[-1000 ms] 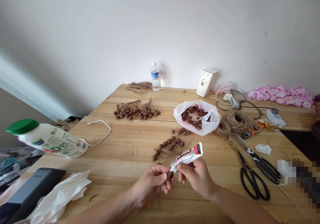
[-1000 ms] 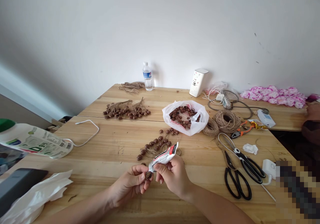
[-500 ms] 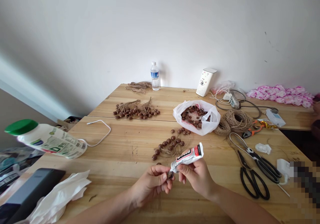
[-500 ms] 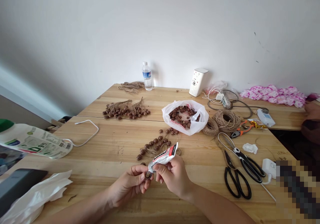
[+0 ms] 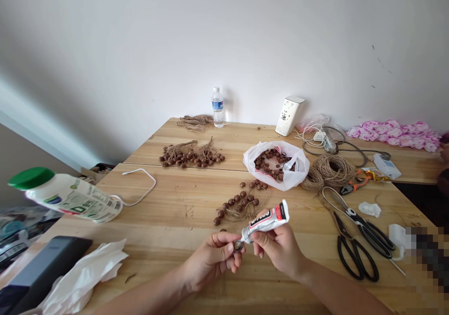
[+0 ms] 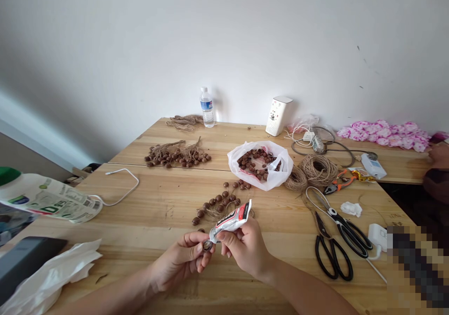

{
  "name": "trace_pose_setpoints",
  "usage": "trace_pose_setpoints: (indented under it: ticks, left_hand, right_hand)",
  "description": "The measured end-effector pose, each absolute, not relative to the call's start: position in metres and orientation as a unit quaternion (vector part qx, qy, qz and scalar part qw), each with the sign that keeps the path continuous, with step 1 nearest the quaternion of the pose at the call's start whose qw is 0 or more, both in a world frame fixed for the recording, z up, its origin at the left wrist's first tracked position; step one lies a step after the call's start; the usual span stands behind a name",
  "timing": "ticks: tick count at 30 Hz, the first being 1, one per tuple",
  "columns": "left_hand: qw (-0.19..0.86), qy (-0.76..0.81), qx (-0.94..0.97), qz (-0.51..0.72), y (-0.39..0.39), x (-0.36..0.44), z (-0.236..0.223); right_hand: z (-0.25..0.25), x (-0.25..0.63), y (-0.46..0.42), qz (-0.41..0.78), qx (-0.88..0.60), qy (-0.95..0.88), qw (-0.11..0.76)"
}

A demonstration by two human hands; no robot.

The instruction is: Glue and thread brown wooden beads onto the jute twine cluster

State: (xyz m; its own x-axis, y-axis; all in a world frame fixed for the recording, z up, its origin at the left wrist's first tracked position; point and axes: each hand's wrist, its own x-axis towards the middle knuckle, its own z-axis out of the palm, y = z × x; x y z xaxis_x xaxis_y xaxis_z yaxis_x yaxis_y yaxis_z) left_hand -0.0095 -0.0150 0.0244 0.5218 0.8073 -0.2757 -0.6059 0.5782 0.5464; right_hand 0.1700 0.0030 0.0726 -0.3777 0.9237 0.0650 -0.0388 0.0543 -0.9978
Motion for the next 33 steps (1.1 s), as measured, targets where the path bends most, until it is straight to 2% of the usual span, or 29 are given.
trace_pose_setpoints:
  ticks: [33]
  left_hand:
    - [0.857,0.234,0.202,0.411,-0.0142,-0.0114,0.02]
  right_hand:
    - [0.0787,0.1757,0.009,0.605,-0.361,-0.557,0.439]
